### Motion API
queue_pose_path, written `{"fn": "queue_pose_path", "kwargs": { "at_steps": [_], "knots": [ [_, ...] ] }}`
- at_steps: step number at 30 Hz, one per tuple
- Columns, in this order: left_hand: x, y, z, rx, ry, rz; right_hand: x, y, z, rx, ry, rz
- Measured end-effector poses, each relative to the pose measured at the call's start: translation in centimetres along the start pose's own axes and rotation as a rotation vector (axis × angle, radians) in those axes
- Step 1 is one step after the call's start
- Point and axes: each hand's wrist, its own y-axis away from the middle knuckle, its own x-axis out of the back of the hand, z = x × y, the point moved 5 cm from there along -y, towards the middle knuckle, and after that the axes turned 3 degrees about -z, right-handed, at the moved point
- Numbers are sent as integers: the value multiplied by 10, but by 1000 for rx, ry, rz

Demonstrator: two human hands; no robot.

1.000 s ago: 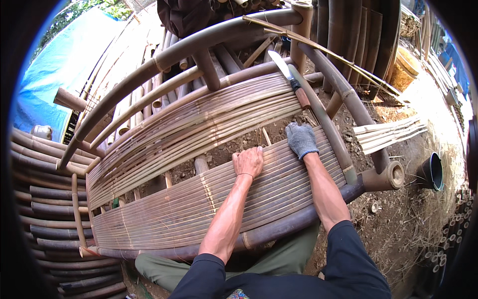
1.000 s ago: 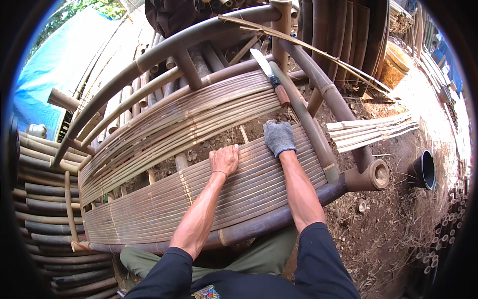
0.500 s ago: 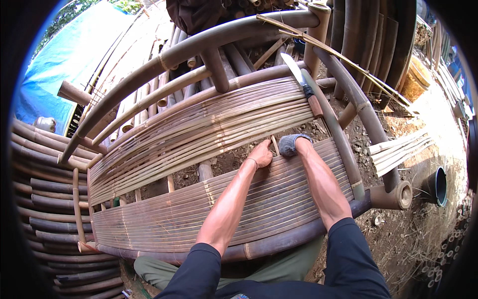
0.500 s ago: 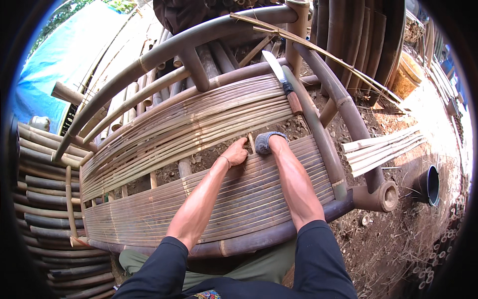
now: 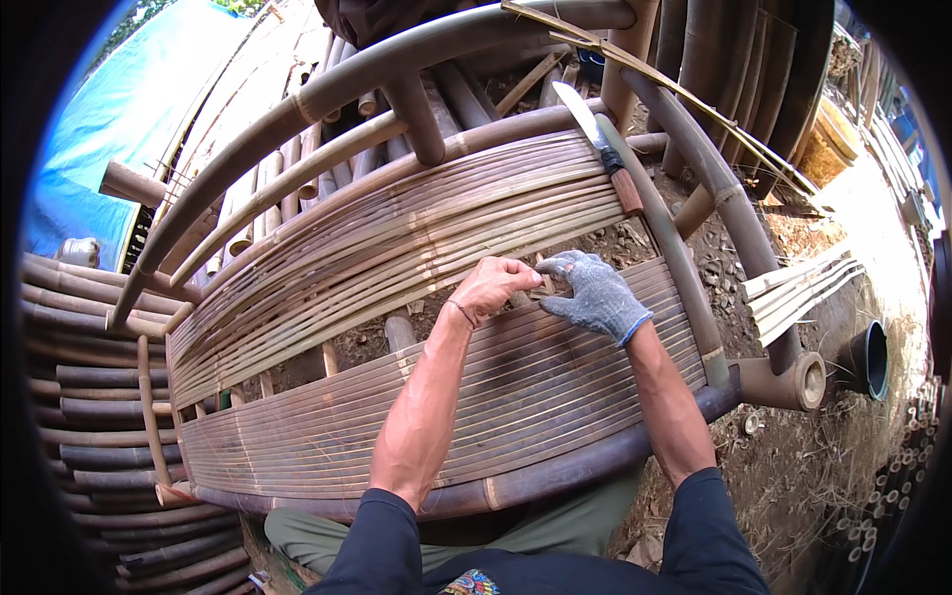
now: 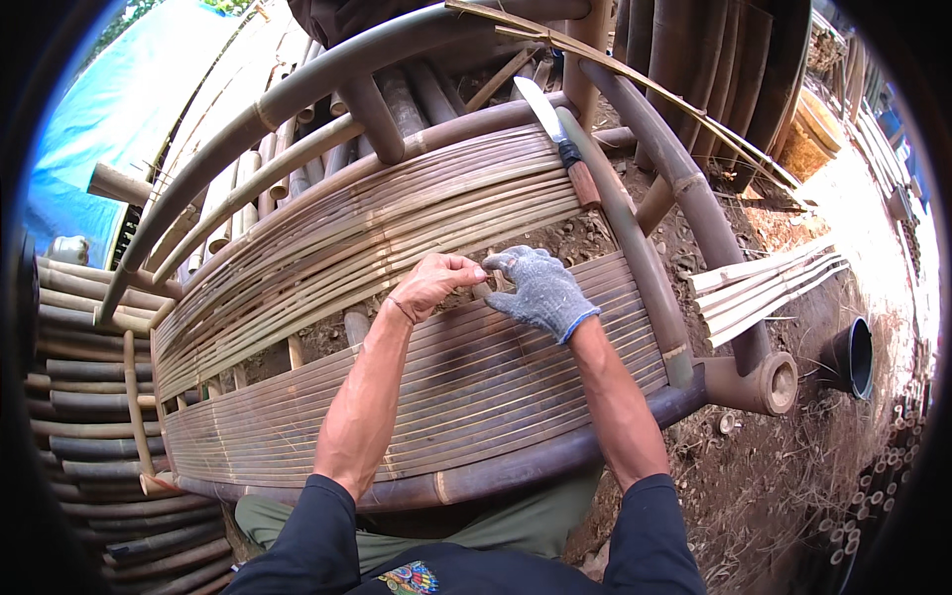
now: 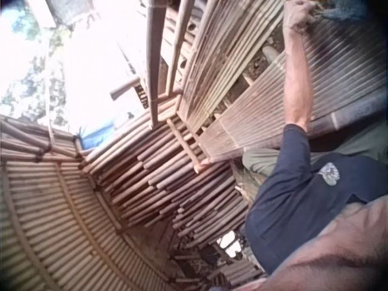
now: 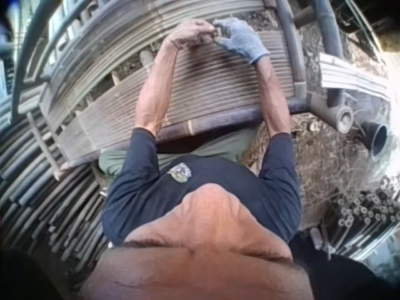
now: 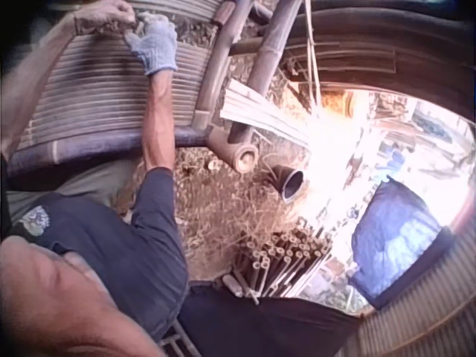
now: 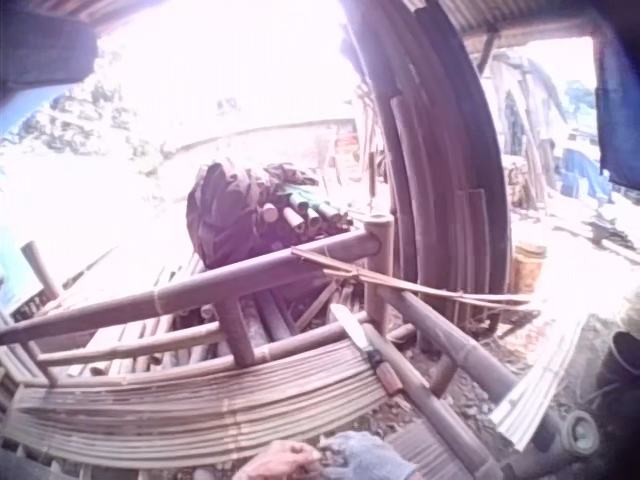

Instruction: The person weaves thin bamboo strips into a large circular bamboo frame using both hands. They interlace the strips through the frame's vertical supports and press them down to secure the weave.

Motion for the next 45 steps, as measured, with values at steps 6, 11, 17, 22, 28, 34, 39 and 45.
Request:
{"fn": "queue_pose_path", "kwargs": {
  "at_steps": [6, 11, 17, 22, 28, 34, 39, 45],
  "knots": [
    [-21, 7, 12, -17, -420, 255, 53, 72, -30, -191, -545, 425],
    [-156, 84, 49, -846, -646, -71, 126, 207, -74, -189, -834, 913],
    [-230, 207, 51, -1169, -645, -118, 27, 170, -39, -925, -1322, -121],
    [-219, 203, 44, -1131, -731, -136, 18, 70, -37, -436, -778, -167],
    [-72, 86, 5, -511, -954, 904, 89, 0, -33, -34, -818, 207],
    [-65, 38, -32, -279, -1041, 798, 87, 1, -11, -242, 94, -158],
    [-58, 41, -36, -291, -1027, 774, -8, 83, -37, -5, 341, -450],
    [-56, 39, -33, -322, -1020, 785, -10, 103, -12, 162, 242, -319]
  ]
}}
